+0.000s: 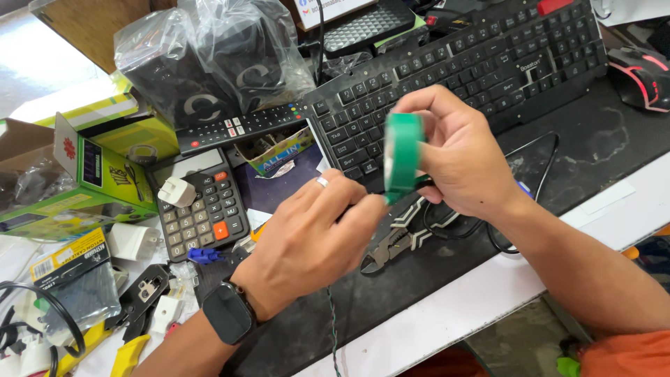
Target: The person wraps green electrical tape around a section of a black cable, pressing the tape in place, then coils the cable and sets it on the desk. They then pick up a white plug and socket assembly and fit the plug parts together by hand.
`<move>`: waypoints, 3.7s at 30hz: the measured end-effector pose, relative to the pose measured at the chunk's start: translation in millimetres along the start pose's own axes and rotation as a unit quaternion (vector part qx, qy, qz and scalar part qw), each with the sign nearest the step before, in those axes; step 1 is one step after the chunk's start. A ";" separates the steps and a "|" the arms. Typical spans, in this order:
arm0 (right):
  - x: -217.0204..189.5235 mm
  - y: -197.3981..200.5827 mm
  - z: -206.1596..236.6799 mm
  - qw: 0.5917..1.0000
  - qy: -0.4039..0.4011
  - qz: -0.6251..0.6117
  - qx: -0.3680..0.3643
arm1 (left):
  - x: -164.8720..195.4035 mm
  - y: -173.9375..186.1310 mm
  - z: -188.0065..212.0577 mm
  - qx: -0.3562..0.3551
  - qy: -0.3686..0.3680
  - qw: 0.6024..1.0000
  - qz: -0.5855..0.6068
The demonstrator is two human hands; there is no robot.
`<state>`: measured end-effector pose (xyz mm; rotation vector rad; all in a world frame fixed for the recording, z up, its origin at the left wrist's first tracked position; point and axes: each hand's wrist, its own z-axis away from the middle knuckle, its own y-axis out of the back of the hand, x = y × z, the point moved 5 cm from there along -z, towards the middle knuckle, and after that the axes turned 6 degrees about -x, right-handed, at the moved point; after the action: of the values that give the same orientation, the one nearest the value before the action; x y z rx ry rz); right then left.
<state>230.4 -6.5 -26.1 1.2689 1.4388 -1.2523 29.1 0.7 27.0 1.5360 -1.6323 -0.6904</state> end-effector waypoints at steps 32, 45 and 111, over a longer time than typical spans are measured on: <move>-26.5 -27.5 16.4 0.814 0.356 0.450 -0.085 | -29.2 0.8 -4.0 -0.005 0.246 0.943 0.223; -29.6 -22.8 26.2 0.801 0.415 0.423 -0.087 | -32.5 -1.1 -4.2 -0.016 0.283 0.903 0.324; 5.8 -2.1 -3.2 0.996 -0.061 0.070 -0.016 | 8.6 6.7 -2.9 0.031 -0.100 0.980 -0.167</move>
<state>227.5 -2.4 -31.0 1.2278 1.2572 -1.1879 28.0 -6.6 35.6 1.8601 -1.5648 -1.0092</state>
